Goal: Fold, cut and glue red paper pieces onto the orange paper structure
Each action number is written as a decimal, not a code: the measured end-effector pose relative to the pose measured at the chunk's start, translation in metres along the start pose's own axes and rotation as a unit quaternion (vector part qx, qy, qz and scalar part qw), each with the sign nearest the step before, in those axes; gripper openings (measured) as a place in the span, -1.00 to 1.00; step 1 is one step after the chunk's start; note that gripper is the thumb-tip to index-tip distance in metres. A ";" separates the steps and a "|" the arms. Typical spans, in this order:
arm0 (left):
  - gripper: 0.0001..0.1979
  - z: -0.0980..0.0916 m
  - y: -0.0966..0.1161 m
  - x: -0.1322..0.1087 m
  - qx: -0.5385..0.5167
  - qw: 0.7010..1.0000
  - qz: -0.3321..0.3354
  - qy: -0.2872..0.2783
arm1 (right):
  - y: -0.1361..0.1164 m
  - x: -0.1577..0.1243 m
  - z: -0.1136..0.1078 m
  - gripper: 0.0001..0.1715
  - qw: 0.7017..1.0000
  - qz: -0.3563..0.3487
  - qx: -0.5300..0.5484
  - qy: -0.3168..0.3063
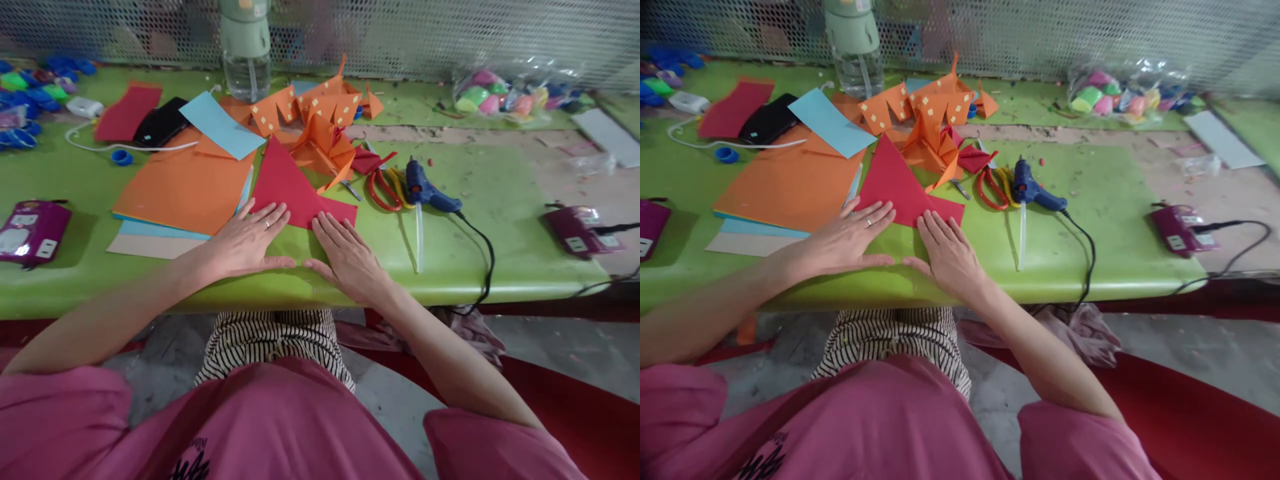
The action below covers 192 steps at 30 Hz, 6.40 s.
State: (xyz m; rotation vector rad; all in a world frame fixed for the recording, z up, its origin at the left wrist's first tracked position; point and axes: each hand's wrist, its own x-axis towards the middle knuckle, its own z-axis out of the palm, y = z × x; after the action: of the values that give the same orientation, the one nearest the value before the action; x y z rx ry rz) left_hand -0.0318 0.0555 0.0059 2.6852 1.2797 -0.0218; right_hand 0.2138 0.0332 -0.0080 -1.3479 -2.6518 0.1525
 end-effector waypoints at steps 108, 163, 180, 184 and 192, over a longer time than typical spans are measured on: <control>-0.39 -0.008 0.021 -0.045 0.009 0.988 0.067 0.141 | 0.092 0.069 -0.052 -0.89 0.974 0.219 0.017 -0.056; -0.55 -0.009 0.080 -0.024 0.101 0.993 0.034 0.053 | -0.011 -0.115 -0.055 -0.70 0.830 0.307 0.462 -0.061; -0.30 0.001 0.074 -0.053 0.051 0.992 0.106 0.052 | -0.038 -0.108 -0.013 -0.51 0.760 0.309 0.560 -0.114; -0.14 -0.012 0.069 -0.037 0.010 0.997 0.052 0.058 | -0.050 -0.100 -0.010 -0.56 0.686 0.324 0.649 -0.058; -0.26 -0.006 0.064 -0.001 0.067 0.998 -0.017 -0.011 | -0.052 -0.097 -0.001 -0.56 0.673 0.317 0.661 -0.100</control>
State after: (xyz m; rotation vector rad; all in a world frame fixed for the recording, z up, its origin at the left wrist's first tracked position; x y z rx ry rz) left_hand 0.0164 0.0163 0.0209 2.7645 1.3636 -0.1458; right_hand 0.2292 -0.0755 -0.0081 -1.4331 -1.1680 1.8842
